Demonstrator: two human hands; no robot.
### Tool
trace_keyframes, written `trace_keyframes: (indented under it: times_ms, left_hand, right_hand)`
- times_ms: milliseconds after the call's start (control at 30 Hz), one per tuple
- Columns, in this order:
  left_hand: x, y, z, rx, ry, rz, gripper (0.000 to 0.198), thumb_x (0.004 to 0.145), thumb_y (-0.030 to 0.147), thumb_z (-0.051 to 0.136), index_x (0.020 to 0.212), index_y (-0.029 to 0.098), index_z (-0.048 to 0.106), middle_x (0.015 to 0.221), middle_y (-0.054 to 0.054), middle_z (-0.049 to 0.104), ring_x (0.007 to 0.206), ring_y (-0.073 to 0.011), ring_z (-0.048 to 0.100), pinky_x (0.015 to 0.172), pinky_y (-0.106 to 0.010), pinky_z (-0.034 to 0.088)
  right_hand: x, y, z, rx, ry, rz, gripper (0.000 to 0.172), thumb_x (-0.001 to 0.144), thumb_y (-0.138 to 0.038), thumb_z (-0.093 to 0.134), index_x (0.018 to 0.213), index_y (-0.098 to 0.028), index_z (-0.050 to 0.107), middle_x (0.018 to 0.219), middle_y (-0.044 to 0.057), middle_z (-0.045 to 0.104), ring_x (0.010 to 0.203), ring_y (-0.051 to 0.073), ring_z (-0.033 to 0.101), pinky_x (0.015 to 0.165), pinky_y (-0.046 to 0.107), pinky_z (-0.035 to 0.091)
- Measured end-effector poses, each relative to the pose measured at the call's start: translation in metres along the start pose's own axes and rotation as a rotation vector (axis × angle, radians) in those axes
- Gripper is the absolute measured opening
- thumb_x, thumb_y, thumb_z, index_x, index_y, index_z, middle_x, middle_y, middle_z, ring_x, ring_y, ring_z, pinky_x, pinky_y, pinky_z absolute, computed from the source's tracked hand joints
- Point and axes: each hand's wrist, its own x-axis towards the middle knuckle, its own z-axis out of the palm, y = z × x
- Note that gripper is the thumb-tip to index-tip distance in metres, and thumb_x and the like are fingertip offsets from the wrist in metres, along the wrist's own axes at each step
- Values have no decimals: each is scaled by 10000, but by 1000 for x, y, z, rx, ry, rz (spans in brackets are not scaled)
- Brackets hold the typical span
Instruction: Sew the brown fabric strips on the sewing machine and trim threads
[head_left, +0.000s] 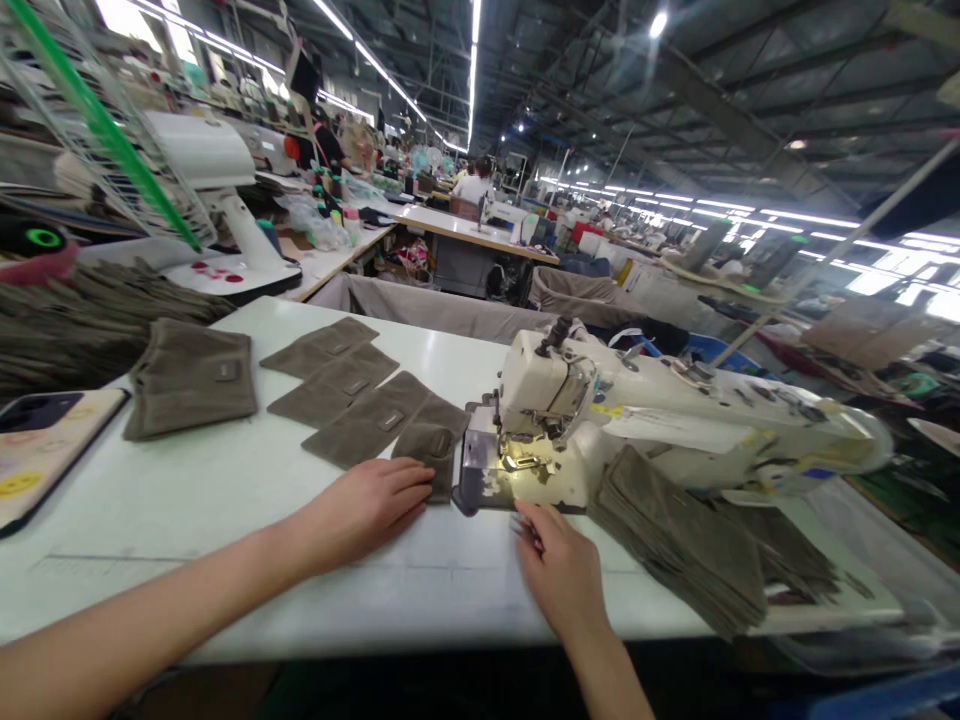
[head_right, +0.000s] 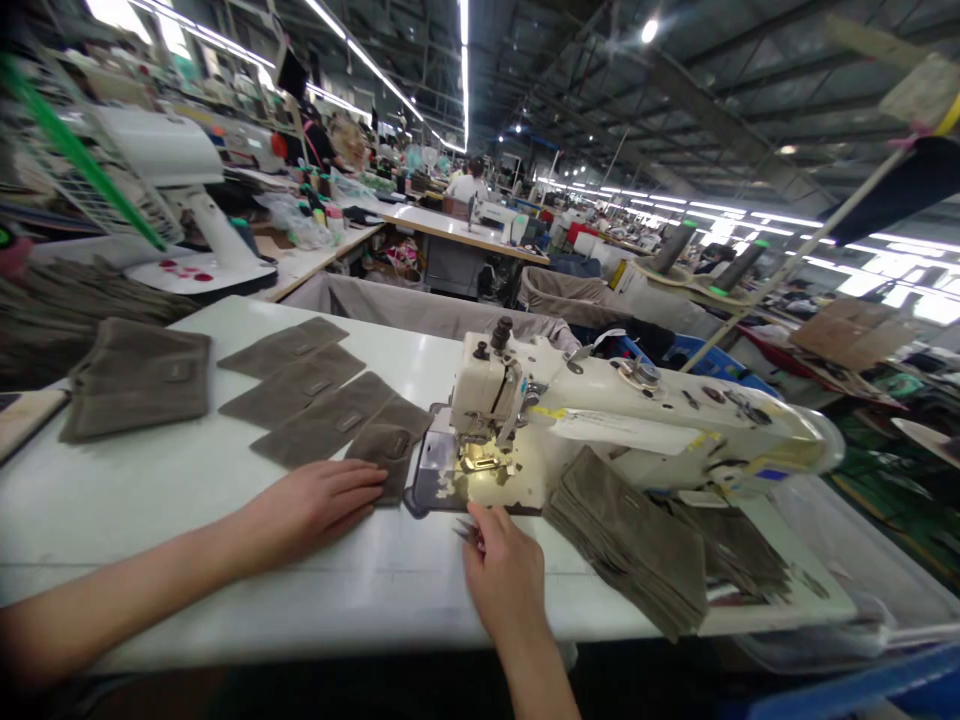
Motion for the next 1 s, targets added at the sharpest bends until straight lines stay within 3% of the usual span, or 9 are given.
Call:
trace_keyframes:
  times_ms: [100,200,300,433,533,700,800,900,1000]
  left_hand:
    - [2,30,-2,-92,34,-76,303,996,229,431,983,168,727,1005,-95,760,874,-224,715,749,-325,583]
    - [12,43,-8,-248,-24,-184,300,1005,309,438,952,193,710,938,-66,738,837,-199,697,734,-291,558]
    - [37,27,-10,-246,-40,-354,329,1005,320,412,911,188,699,920,-82,708,867,-230,669,790,-339,532]
    - [76,-10,3,-186,-43,-540,267,873,261,568,1076,142,694,1123,-174,666,1093,-359,596,961,-489,457]
    - [92,-24,15,-269,-89,-559,168,752,227,654,895,163,716,948,-140,688,970,-354,627,883,-470,480]
    - [89,-26,18,-554,-107,-552,61,678,265,661,695,212,636,719,-21,645,760,-237,617,757,-342,487]
    - [80,-27,9,-757,-65,-588,223,772,431,588,806,212,615,737,-5,656,726,-209,619,698,-315,498]
    - [74,-28,-1,-913,-23,-628,339,817,516,542,950,209,599,814,-9,690,731,-194,638,666,-300,513]
    - [74,-27,-7,-1107,45,-706,395,767,523,654,991,198,638,859,-13,706,752,-178,639,678,-276,508]
  right_hand:
    - [-3,-20,0,224,-12,157,247,919,-270,495,965,-198,727,862,42,740,771,180,683,699,248,466]
    - [-5,-41,0,294,-109,255,315,945,-440,534,787,-218,692,720,16,700,676,175,640,631,250,415]
    - [-5,-54,1,198,-140,309,337,917,-496,588,721,-226,636,645,0,651,616,173,588,587,263,337]
    - [-1,-58,3,90,-147,374,254,850,-431,684,711,-232,609,627,0,638,616,188,590,581,272,287]
    - [2,-59,2,64,-172,383,202,821,-371,713,715,-233,610,641,4,645,633,200,605,584,276,278]
    - [1,-57,1,141,-149,400,145,819,-367,701,867,-233,671,749,13,680,708,211,637,630,277,354]
    - [1,-53,2,273,-74,360,167,835,-344,658,948,-224,682,858,20,693,789,201,645,709,274,409]
    - [3,-49,2,407,-56,340,159,858,-343,587,803,-211,655,813,14,672,786,186,623,722,266,420]
    - [5,-46,2,498,-73,407,227,842,-396,579,720,-206,610,702,-6,622,687,170,576,654,258,401]
